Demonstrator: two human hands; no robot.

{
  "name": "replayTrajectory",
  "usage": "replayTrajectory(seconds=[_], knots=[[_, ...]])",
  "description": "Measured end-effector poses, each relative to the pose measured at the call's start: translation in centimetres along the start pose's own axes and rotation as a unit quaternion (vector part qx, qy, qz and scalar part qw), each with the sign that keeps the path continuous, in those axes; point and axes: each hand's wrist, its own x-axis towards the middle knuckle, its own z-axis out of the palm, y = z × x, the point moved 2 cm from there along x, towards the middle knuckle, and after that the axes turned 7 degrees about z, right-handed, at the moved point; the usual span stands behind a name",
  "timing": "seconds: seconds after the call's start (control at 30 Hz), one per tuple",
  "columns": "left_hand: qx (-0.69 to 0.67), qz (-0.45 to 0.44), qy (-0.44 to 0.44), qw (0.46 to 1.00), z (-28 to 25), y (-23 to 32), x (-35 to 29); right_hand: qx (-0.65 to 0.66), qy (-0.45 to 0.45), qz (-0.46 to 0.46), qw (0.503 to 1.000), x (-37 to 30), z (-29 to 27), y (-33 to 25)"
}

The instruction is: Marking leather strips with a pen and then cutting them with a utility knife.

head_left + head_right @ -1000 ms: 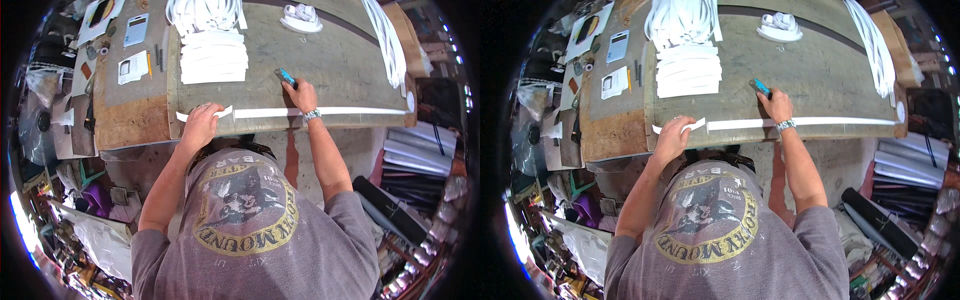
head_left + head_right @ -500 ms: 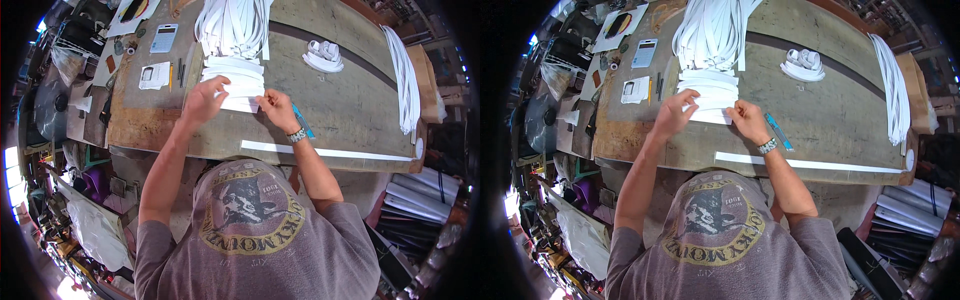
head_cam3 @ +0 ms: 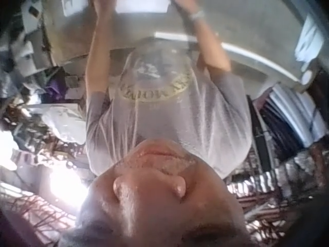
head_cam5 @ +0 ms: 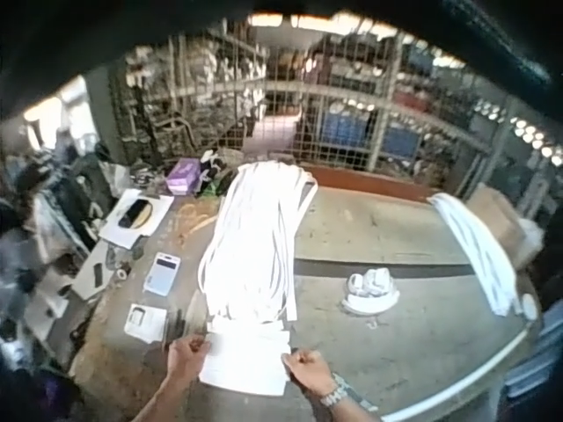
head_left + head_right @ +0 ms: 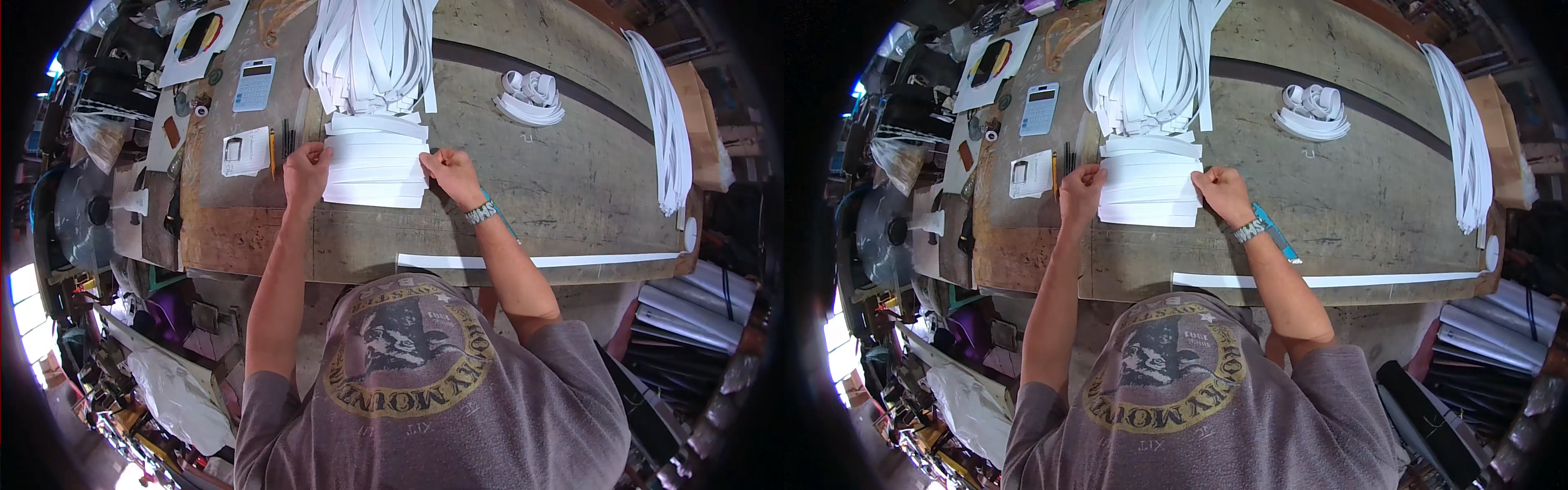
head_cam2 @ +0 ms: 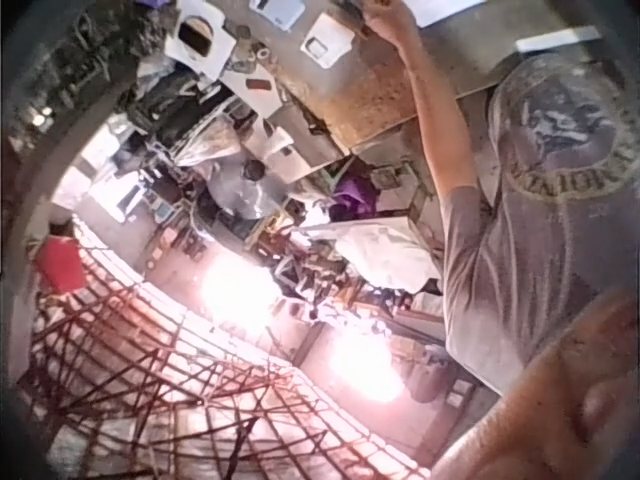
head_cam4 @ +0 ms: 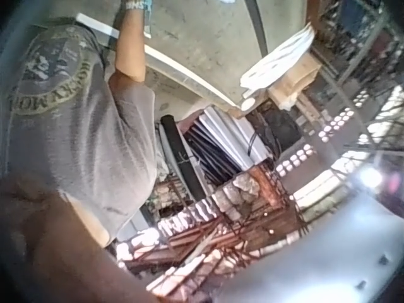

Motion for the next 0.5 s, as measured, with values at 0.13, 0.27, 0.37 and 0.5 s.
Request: replayTrajectory(seconds=[0.13,0.27,0.37,0.5], knots=[[-0.027,0.019,0.036,0.999,-0.2,-0.8,-0.3,-0.124,0.044,-0.016,0.991,-4.0,-2.3,-0.3],[0.038,0.174,0.117,0.977,-0.1,0.7,-4.0,-0.354,0.241,-0.175,0.886,-9.9,-6.2,3.0],[-0.013,0.252,0.006,0.968,2.4,4.5,-9.9,-0.392,0.286,-0.132,0.864,-13.7,-8.1,6.3],[0.011,0.376,-0.231,0.897,6.7,6.4,-16.3,-0.383,0.251,-0.127,0.88,-14.0,-9.3,7.9]])
